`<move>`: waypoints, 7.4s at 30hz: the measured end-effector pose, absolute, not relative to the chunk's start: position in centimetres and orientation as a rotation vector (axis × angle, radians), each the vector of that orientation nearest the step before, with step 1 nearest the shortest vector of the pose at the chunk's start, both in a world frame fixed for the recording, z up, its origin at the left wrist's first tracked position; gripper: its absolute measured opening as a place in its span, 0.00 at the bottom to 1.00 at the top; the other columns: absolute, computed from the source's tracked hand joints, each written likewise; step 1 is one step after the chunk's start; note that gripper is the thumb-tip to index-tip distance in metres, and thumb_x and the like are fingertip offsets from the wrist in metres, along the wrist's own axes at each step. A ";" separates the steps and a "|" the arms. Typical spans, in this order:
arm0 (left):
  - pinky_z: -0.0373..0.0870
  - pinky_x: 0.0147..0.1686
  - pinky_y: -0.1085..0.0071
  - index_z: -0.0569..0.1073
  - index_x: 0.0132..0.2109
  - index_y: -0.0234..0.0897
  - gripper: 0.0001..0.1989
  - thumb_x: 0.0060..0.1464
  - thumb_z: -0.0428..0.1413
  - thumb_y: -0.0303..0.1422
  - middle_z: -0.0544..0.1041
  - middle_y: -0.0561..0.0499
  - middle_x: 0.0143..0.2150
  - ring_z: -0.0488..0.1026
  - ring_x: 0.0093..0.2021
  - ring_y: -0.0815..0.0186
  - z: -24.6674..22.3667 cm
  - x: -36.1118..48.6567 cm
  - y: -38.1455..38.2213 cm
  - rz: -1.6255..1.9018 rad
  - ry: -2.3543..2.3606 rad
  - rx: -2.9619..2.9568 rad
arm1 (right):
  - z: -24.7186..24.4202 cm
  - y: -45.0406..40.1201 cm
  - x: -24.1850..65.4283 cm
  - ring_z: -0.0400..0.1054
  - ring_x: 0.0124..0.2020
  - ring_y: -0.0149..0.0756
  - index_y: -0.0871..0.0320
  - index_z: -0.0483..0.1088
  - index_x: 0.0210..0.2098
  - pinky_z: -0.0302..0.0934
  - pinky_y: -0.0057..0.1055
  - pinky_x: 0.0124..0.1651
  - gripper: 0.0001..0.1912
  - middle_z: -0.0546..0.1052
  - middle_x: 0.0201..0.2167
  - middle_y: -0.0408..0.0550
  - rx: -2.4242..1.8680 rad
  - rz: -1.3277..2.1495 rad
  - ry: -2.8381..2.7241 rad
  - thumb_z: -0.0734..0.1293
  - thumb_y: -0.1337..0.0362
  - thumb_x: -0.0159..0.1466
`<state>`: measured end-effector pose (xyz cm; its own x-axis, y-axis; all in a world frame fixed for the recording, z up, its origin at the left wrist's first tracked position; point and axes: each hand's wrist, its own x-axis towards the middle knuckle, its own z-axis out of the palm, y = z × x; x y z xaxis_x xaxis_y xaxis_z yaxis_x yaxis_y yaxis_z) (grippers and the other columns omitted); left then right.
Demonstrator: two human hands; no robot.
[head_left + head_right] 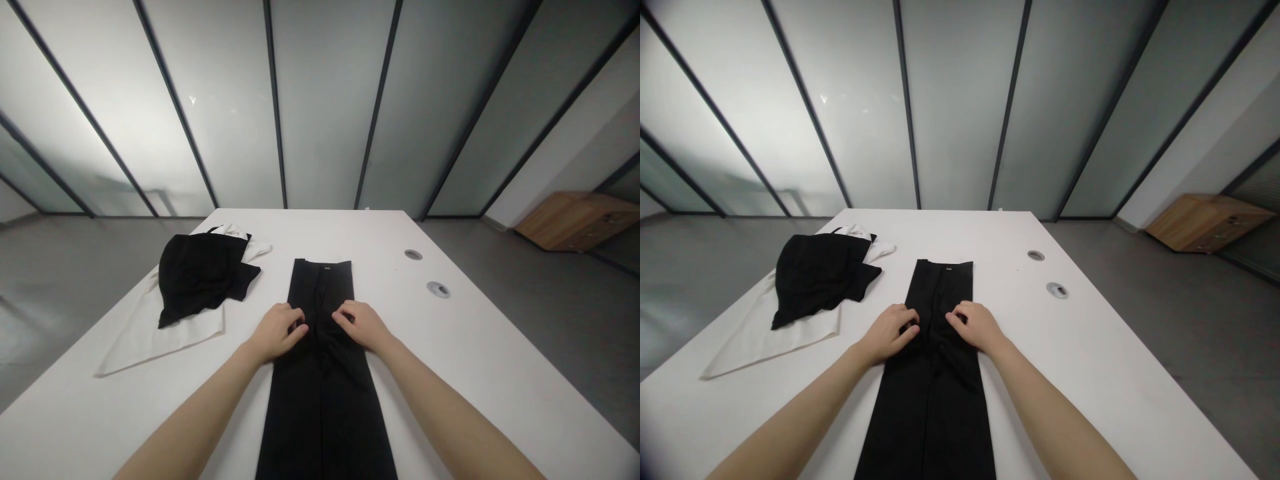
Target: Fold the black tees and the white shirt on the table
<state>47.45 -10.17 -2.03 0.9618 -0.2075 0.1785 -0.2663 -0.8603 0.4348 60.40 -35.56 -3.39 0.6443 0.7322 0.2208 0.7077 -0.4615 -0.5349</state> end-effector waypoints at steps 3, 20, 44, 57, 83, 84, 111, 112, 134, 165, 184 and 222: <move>0.70 0.56 0.54 0.76 0.55 0.40 0.19 0.72 0.46 0.44 0.82 0.43 0.49 0.77 0.52 0.52 -3.0 47.6 -10.1 0.268 -0.308 2.590 | -4.0 -35.5 60.9 0.74 0.38 0.40 0.54 0.78 0.34 0.66 0.37 0.46 0.20 0.81 0.34 0.48 -2.171 -0.048 -1.053 0.60 0.55 0.76; 0.74 0.45 0.62 0.72 0.64 0.44 0.21 0.73 0.44 0.41 0.82 0.51 0.32 0.81 0.38 0.56 -4.2 48.4 -8.7 0.084 0.058 2.560 | -5.0 -35.5 61.6 0.74 0.44 0.43 0.54 0.79 0.39 0.64 0.37 0.51 0.17 0.81 0.41 0.51 -2.298 -0.106 -0.951 0.60 0.57 0.75; 0.63 0.60 0.44 0.72 0.64 0.44 0.28 0.59 0.60 0.43 0.72 0.39 0.67 0.66 0.65 0.41 -4.9 48.9 -7.5 0.290 0.269 2.781 | -6.9 -35.4 61.6 0.66 0.53 0.58 0.54 0.75 0.57 0.60 0.50 0.54 0.23 0.74 0.52 0.61 -2.598 -0.311 -0.660 0.70 0.50 0.67; 0.66 0.53 0.52 0.80 0.48 0.44 0.10 0.64 0.55 0.36 0.81 0.46 0.49 0.73 0.52 0.49 -5.2 49.6 -6.9 0.334 0.233 2.673 | -6.8 -35.5 61.8 0.66 0.49 0.51 0.53 0.78 0.42 0.58 0.43 0.49 0.12 0.75 0.48 0.55 -2.572 -0.243 -0.709 0.70 0.52 0.67; 0.81 0.37 0.67 0.57 0.59 0.42 0.17 0.70 0.55 0.32 0.81 0.36 0.54 0.84 0.39 0.62 -3.0 52.6 -5.6 -0.289 0.584 1.150 | -2.4 -33.2 63.3 0.81 0.34 0.39 0.54 0.64 0.51 0.78 0.41 0.39 0.09 0.82 0.51 0.59 -1.390 1.079 0.112 0.66 0.63 0.73; 0.81 0.41 0.64 0.56 0.60 0.43 0.18 0.70 0.55 0.32 0.81 0.35 0.55 0.84 0.42 0.60 -2.9 53.6 -5.6 -0.258 0.579 1.158 | -2.4 -32.6 64.0 0.81 0.36 0.40 0.53 0.62 0.50 0.78 0.42 0.41 0.10 0.81 0.51 0.59 -1.412 1.008 0.106 0.67 0.65 0.72; 0.82 0.39 0.61 0.67 0.36 0.39 0.11 0.61 0.64 0.30 0.80 0.47 0.32 0.83 0.33 0.59 -1.2 53.2 -9.4 0.163 0.594 1.044 | -1.5 -33.9 63.9 0.81 0.33 0.38 0.54 0.65 0.40 0.79 0.32 0.36 0.13 0.80 0.36 0.47 -1.189 0.673 0.071 0.72 0.74 0.64; 0.82 0.39 0.62 0.68 0.37 0.39 0.09 0.62 0.63 0.30 0.81 0.47 0.32 0.83 0.33 0.60 -1.4 53.2 -9.5 0.143 0.620 1.026 | -1.8 -33.9 63.6 0.81 0.33 0.38 0.53 0.65 0.42 0.79 0.33 0.36 0.15 0.80 0.37 0.47 -1.184 0.667 0.094 0.71 0.75 0.64; 0.68 0.63 0.53 0.63 0.65 0.47 0.23 0.65 0.56 0.34 0.77 0.41 0.62 0.74 0.63 0.57 6.6 63.6 -4.6 0.695 0.237 1.478 | 2.7 -30.0 72.2 0.63 0.70 0.41 0.44 0.58 0.71 0.55 0.52 0.73 0.31 0.71 0.68 0.51 -1.526 -0.008 -0.585 0.64 0.56 0.69; 0.28 0.76 0.45 0.75 0.58 0.43 0.22 0.56 0.63 0.34 0.58 0.42 0.78 0.35 0.81 0.49 -5.0 57.6 -12.5 0.297 0.305 1.901 | -5.0 -28.4 62.9 0.44 0.78 0.60 0.61 0.60 0.74 0.40 0.56 0.76 0.33 0.56 0.77 0.60 -2.563 0.092 -0.958 0.61 0.55 0.73; 0.82 0.40 0.60 0.65 0.65 0.39 0.21 0.70 0.49 0.39 0.78 0.33 0.55 0.82 0.44 0.55 -0.7 59.3 -7.4 -0.051 0.723 0.887 | -1.9 -30.2 68.1 0.80 0.36 0.40 0.52 0.61 0.59 0.77 0.43 0.43 0.16 0.80 0.46 0.56 -1.343 0.839 0.108 0.56 0.57 0.75; 0.80 0.52 0.61 0.69 0.58 0.39 0.15 0.72 0.45 0.37 0.74 0.34 0.66 0.75 0.64 0.54 -4.6 61.7 -9.6 0.146 0.564 0.672 | -3.8 -28.0 69.4 0.76 0.60 0.48 0.53 0.61 0.66 0.79 0.44 0.48 0.23 0.74 0.62 0.61 -0.710 0.903 0.253 0.58 0.52 0.76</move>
<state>61.67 -9.58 -4.62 0.8413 0.3050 -0.4462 0.0494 0.7788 0.6254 69.42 -28.04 -3.82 0.6084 0.6291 -0.4838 -0.7888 0.4127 -0.4555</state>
